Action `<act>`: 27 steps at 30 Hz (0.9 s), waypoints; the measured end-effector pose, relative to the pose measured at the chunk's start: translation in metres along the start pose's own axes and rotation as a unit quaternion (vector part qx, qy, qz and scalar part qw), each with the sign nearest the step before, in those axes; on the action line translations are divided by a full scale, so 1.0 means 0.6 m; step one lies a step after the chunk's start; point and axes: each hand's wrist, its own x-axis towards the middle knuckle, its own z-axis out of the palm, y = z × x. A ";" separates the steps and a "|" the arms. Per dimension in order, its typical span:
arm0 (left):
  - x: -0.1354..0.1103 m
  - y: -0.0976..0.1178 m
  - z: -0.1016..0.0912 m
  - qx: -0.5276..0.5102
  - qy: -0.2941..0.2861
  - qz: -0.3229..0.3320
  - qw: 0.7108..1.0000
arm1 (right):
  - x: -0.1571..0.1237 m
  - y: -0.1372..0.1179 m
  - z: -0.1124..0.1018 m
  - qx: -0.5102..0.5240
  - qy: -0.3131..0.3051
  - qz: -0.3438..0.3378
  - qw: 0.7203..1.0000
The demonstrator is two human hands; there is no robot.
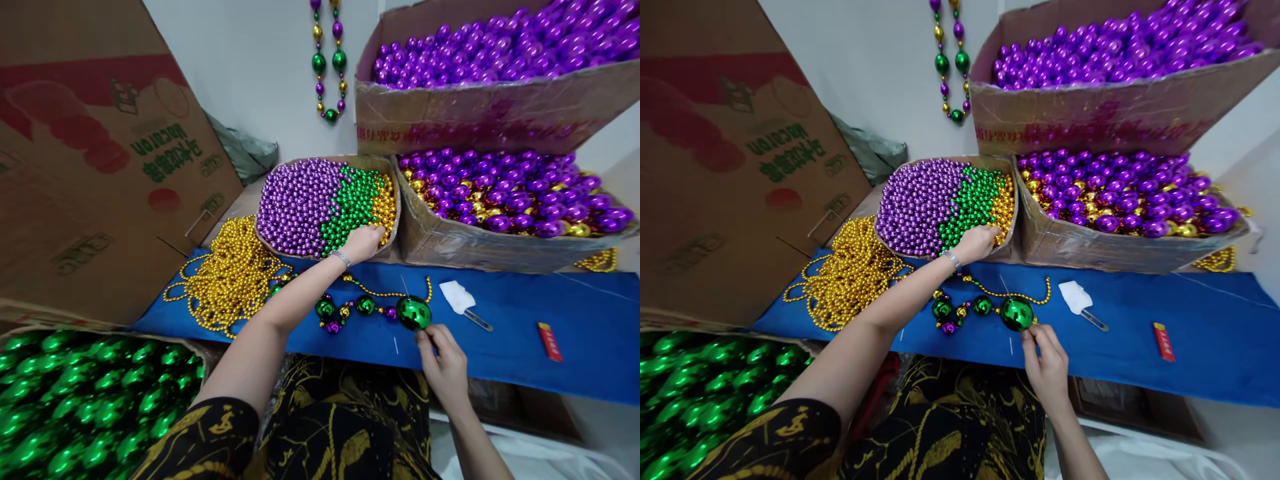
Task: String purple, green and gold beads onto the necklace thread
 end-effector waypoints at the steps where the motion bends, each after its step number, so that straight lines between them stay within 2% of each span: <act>1: -0.008 0.002 0.001 -0.059 0.040 -0.006 0.997 | -0.001 -0.002 0.000 -0.002 0.000 0.000 1.000; 2: -0.019 0.004 0.002 -0.136 0.082 -0.014 0.987 | -0.002 -0.003 0.000 -0.003 -0.001 0.002 1.000; 3: -0.033 0.008 0.003 -0.232 0.116 -0.027 0.965 | -0.004 -0.004 0.000 -0.006 -0.003 0.004 1.000; 4: -0.050 0.013 0.005 -0.342 0.136 -0.046 0.929 | -0.006 -0.004 0.001 -0.008 -0.006 0.007 1.000; 5: -0.070 0.019 0.007 -0.457 0.138 -0.069 0.876 | -0.009 -0.005 0.001 -0.008 -0.012 0.009 1.000; 7: -0.112 0.033 0.012 -0.654 0.101 -0.122 0.740 | -0.014 -0.006 0.004 -0.007 -0.026 0.008 1.000; 8: -0.132 0.040 0.015 -0.721 0.077 -0.148 0.673 | -0.016 -0.007 0.006 -0.006 -0.034 0.005 0.999; 9: -0.149 0.046 0.018 -0.765 0.057 -0.171 0.618 | -0.018 -0.008 0.008 -0.004 -0.041 0.002 0.999; 10: -0.165 0.051 0.020 -0.793 0.044 -0.189 0.577 | -0.020 -0.010 0.011 -0.001 -0.049 -0.002 0.999; 12: -0.187 0.058 0.022 -0.819 0.038 -0.218 0.529 | -0.024 -0.012 0.016 0.004 -0.062 -0.007 0.998; 14: -0.200 0.062 0.022 -0.830 0.044 -0.235 0.504 | -0.027 -0.014 0.020 0.007 -0.072 -0.013 0.997; 17: -0.209 0.064 0.020 -0.838 0.050 -0.245 0.486 | -0.032 -0.018 0.022 0.002 -0.076 -0.022 0.997; 27: -0.225 0.059 0.022 -0.836 0.031 -0.235 0.495 | -0.029 -0.028 0.017 -0.020 -0.068 -0.030 0.997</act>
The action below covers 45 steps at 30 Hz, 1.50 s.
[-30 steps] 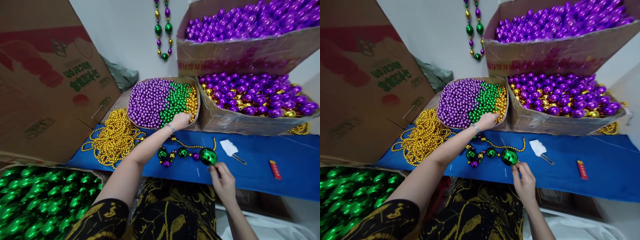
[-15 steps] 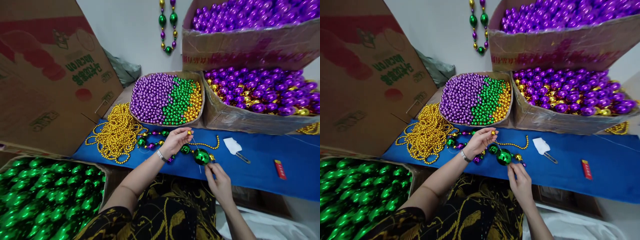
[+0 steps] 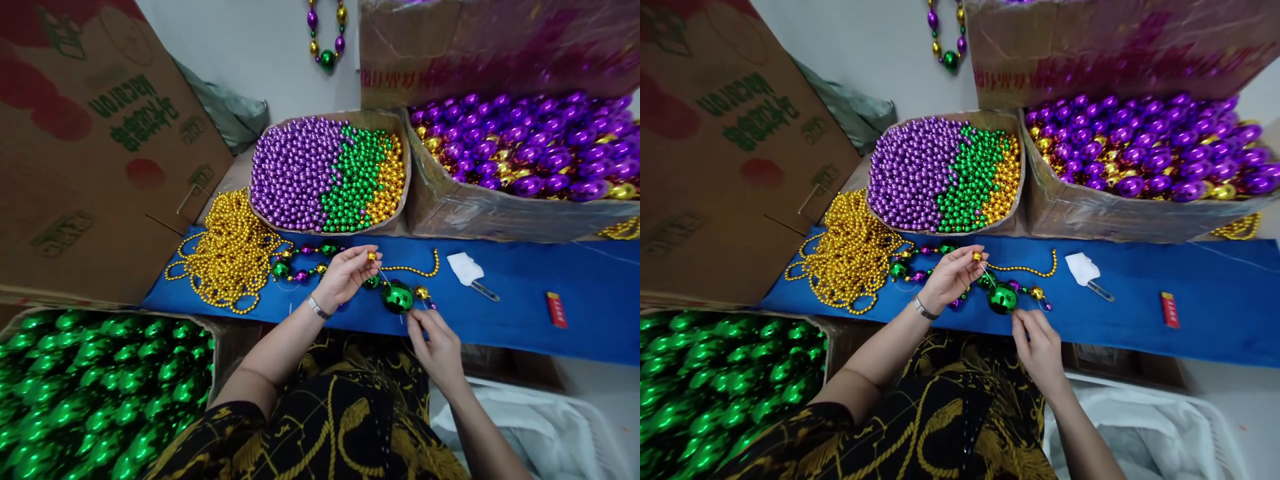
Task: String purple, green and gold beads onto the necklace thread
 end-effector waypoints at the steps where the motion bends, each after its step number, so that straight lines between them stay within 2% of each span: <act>1: 0.000 0.000 -0.001 0.005 -0.002 0.001 1.000 | 0.000 0.000 0.000 -0.001 0.000 0.002 1.000; 15: -0.003 0.008 -0.016 0.066 -0.026 0.011 0.997 | -0.001 0.005 0.001 0.001 -0.019 0.016 1.000; 21: -0.008 0.012 -0.025 0.126 -0.037 0.018 0.991 | -0.013 0.016 0.007 -0.087 -0.001 -0.006 0.996; 31: -0.004 0.005 -0.038 0.083 -0.021 0.001 0.996 | -0.013 0.020 0.006 -0.065 0.011 -0.019 0.998; 35: -0.007 0.008 -0.041 0.108 -0.033 0.013 0.994 | -0.013 0.023 0.004 -0.075 -0.005 -0.011 0.997; 39: -0.014 0.010 -0.039 0.176 -0.045 0.052 0.982 | -0.018 0.026 0.013 -0.087 0.006 -0.010 0.996; 42: -0.017 -0.011 -0.041 0.221 -0.050 0.065 0.972 | -0.025 0.037 0.041 -0.083 -0.004 0.024 0.996; 45: -0.013 -0.059 -0.053 0.258 -0.031 0.069 0.963 | -0.035 0.064 0.077 -0.057 -0.047 0.097 0.993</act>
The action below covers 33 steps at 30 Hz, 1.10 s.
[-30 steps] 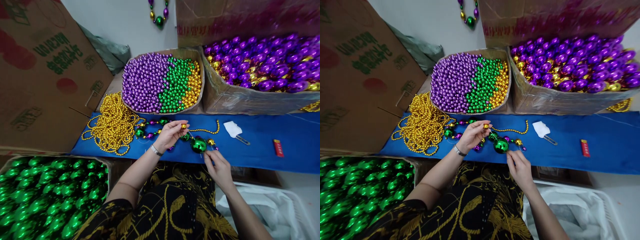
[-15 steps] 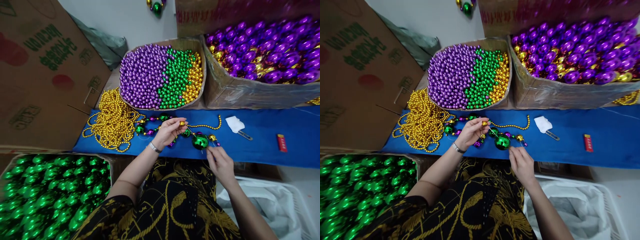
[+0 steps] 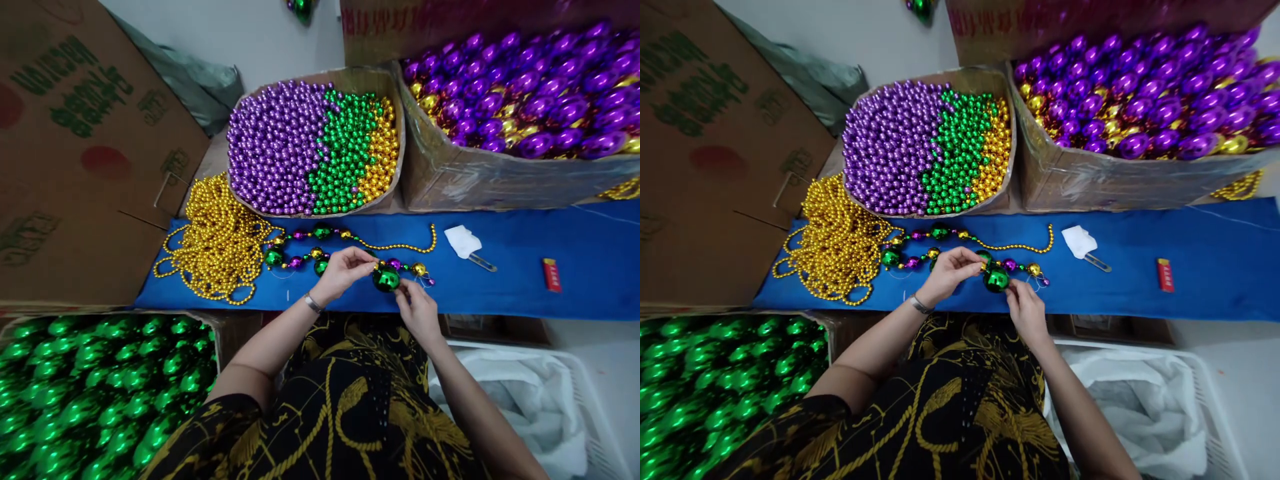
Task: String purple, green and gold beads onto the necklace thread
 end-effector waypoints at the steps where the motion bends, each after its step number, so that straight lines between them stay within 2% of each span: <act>1: -0.001 -0.017 0.004 0.020 0.008 0.008 1.000 | -0.001 0.010 0.010 0.000 -0.019 0.022 1.000; 3: -0.003 -0.042 0.011 0.073 0.020 0.041 0.996 | -0.004 0.027 0.019 -0.014 -0.048 0.048 0.998; 5: -0.006 -0.047 0.015 0.141 0.019 0.081 0.987 | -0.003 0.034 0.010 -0.035 -0.059 0.045 0.997; 7: -0.009 -0.031 0.019 0.202 0.006 0.121 0.972 | 0.005 0.028 -0.009 -0.037 -0.044 0.023 0.998; 10: -0.007 0.012 0.029 0.257 -0.013 0.185 0.948 | 0.031 -0.001 -0.036 0.002 -0.010 -0.023 1.000; 14: 0.001 0.056 0.044 0.253 -0.018 0.223 0.941 | 0.065 -0.028 -0.037 0.041 -0.007 -0.079 0.996; 16: 0.005 0.066 0.045 0.222 -0.015 0.213 0.951 | 0.073 -0.027 -0.031 0.057 -0.002 -0.092 0.994; 19: 0.008 0.065 0.038 0.173 -0.024 0.186 0.967 | 0.080 -0.018 -0.030 0.082 0.013 -0.072 0.994; 21: 0.010 0.050 0.033 0.169 -0.032 0.182 0.968 | 0.086 -0.017 -0.034 0.112 0.008 -0.030 0.993; 23: 0.013 0.020 0.032 0.230 -0.059 0.196 0.952 | 0.092 -0.023 -0.040 0.178 -0.013 0.024 0.984; 27: 0.020 -0.064 0.052 0.419 -0.162 0.221 0.866 | 0.099 -0.047 -0.063 0.341 -0.018 0.096 0.935; 30: 0.024 -0.107 0.072 0.481 -0.172 0.224 0.830 | 0.095 -0.066 -0.110 0.417 0.035 0.115 0.901; 33: 0.022 -0.116 0.083 0.516 -0.173 0.239 0.804 | 0.086 -0.071 -0.182 0.460 0.128 0.102 0.873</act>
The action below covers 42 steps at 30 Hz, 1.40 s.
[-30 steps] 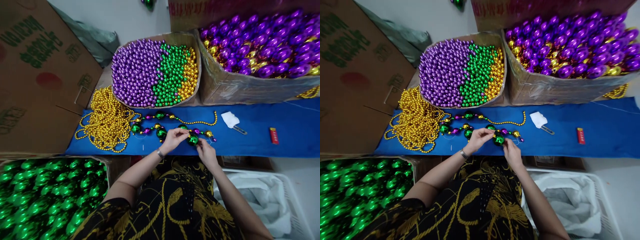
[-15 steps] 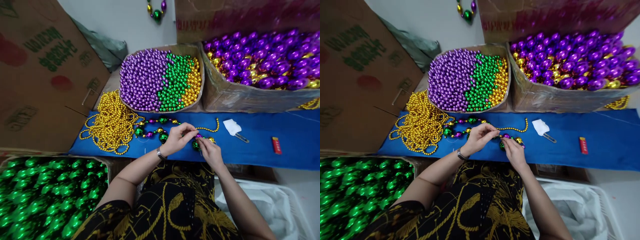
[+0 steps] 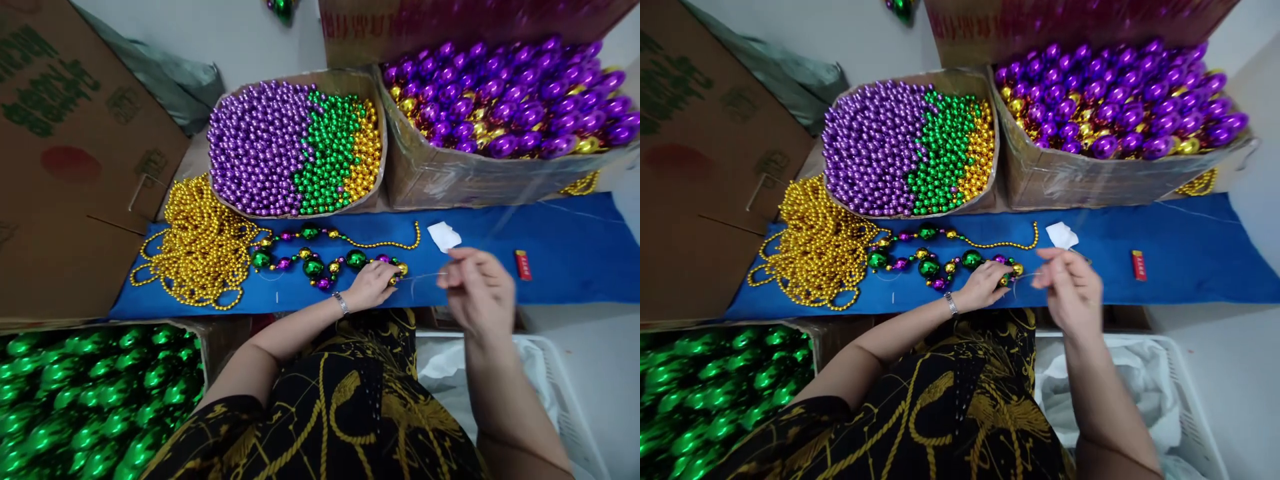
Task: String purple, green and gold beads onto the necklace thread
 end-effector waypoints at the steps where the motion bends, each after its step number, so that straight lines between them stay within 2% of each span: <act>1: 0.000 0.003 -0.001 0.012 0.000 0.005 1.000 | 0.002 -0.018 -0.016 0.008 0.028 -0.026 0.999; 3: 0.000 0.009 -0.008 0.043 0.002 0.014 0.999 | 0.007 -0.043 -0.049 0.014 0.090 -0.080 0.993; 5: -0.001 0.014 -0.014 0.090 0.006 0.024 0.996 | 0.013 -0.050 -0.080 0.016 0.148 -0.109 0.983; 8: -0.003 0.016 -0.015 0.187 0.001 0.036 0.982 | 0.020 -0.035 -0.114 0.025 0.217 -0.116 0.969; 10: -0.005 0.017 -0.012 0.234 -0.013 0.034 0.971 | 0.022 -0.018 -0.126 0.035 0.233 -0.108 0.966; 14: -0.005 0.019 -0.008 0.241 -0.041 0.010 0.970 | 0.021 0.001 -0.128 0.055 0.194 -0.054 0.978; 20: 0.012 0.028 -0.024 0.135 -0.013 0.003 0.991 | 0.011 -0.002 -0.108 -0.002 0.121 -0.018 0.993; 23: 0.025 0.049 -0.033 0.061 -0.005 0.044 0.997 | 0.004 0.006 -0.100 -0.016 0.096 -0.017 0.995; 26: 0.049 0.076 -0.050 -0.022 -0.031 0.115 0.993 | -0.001 0.024 -0.098 -0.036 0.085 -0.027 0.995; 29: 0.097 0.087 -0.092 -0.053 -0.017 0.133 0.990 | -0.006 0.043 -0.104 -0.094 0.096 -0.040 0.990; 31: 0.147 0.077 -0.135 -0.054 0.043 0.115 0.991 | -0.011 0.052 -0.110 -0.130 0.101 -0.043 0.985; 34: 0.239 0.044 -0.205 -0.096 0.162 0.061 0.980 | -0.019 0.060 -0.119 -0.166 0.088 -0.026 0.982; 36: 0.305 0.021 -0.242 -0.113 0.207 0.043 0.971 | -0.023 0.066 -0.123 -0.190 0.076 -0.017 0.979; 39: 0.395 0.005 -0.265 -0.088 0.199 0.058 0.974 | -0.026 0.074 -0.127 -0.221 0.066 -0.014 0.973; 42: 0.465 0.015 -0.245 -0.041 0.138 0.097 0.985 | -0.028 0.080 -0.128 -0.237 0.063 -0.009 0.969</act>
